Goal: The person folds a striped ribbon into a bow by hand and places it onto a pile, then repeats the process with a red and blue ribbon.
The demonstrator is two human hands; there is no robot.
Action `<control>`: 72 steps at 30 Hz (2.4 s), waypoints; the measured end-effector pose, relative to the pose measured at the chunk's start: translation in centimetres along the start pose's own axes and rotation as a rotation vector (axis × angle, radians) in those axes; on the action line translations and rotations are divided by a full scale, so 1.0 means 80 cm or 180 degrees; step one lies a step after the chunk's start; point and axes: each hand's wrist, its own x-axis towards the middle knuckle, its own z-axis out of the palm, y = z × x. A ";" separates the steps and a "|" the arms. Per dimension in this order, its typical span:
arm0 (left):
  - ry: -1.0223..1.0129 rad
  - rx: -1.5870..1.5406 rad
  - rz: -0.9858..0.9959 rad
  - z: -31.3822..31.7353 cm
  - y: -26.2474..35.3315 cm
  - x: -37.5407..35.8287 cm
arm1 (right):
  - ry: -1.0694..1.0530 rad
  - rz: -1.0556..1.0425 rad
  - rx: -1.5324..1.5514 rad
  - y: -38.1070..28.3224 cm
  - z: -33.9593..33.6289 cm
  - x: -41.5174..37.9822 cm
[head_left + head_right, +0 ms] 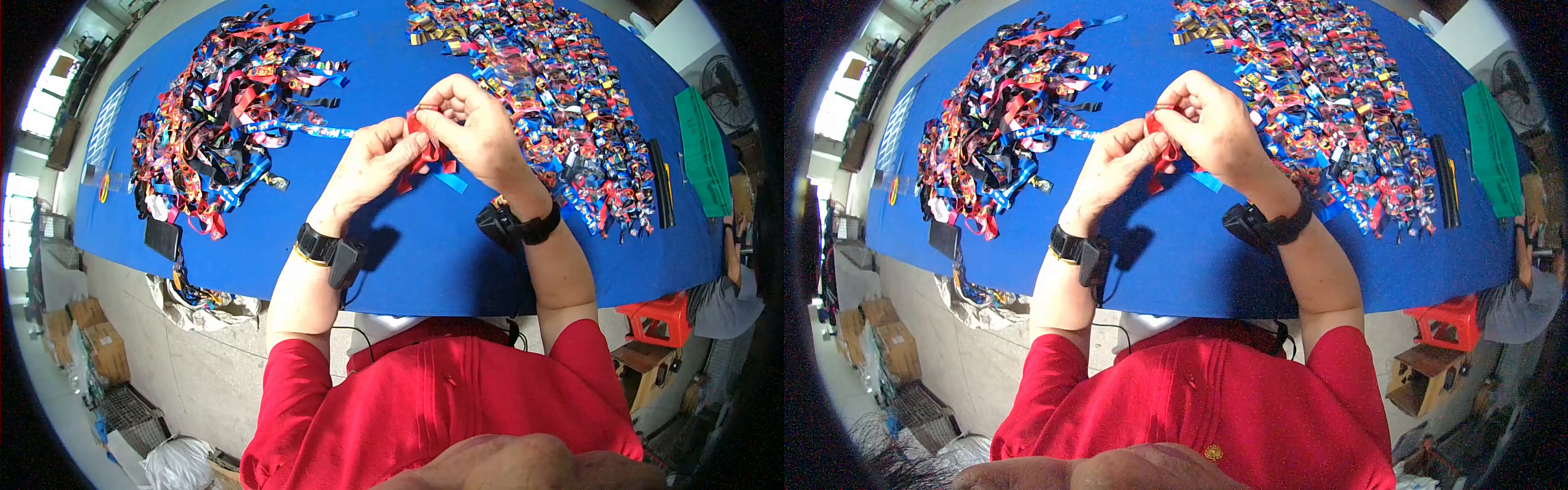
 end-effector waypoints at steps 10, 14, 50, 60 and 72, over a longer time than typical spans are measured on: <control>0.0329 -0.0392 0.0432 -0.009 -0.001 0.004 | 0.0201 0.0116 0.0623 0.004 -0.008 0.008; 0.0507 -0.0655 0.0518 -0.020 -0.011 0.010 | 0.0271 0.0182 0.0619 0.011 -0.015 0.010; 0.0308 -0.1612 0.0450 -0.024 0.001 0.009 | 0.0468 0.0497 0.0419 0.018 -0.010 0.010; 0.0107 -0.1434 0.0172 -0.027 0.004 0.005 | 0.0413 0.0364 0.0624 0.010 -0.006 0.007; 0.0377 -0.0878 0.0185 -0.014 0.006 0.007 | 0.0120 0.0390 0.0471 -0.012 -0.003 0.000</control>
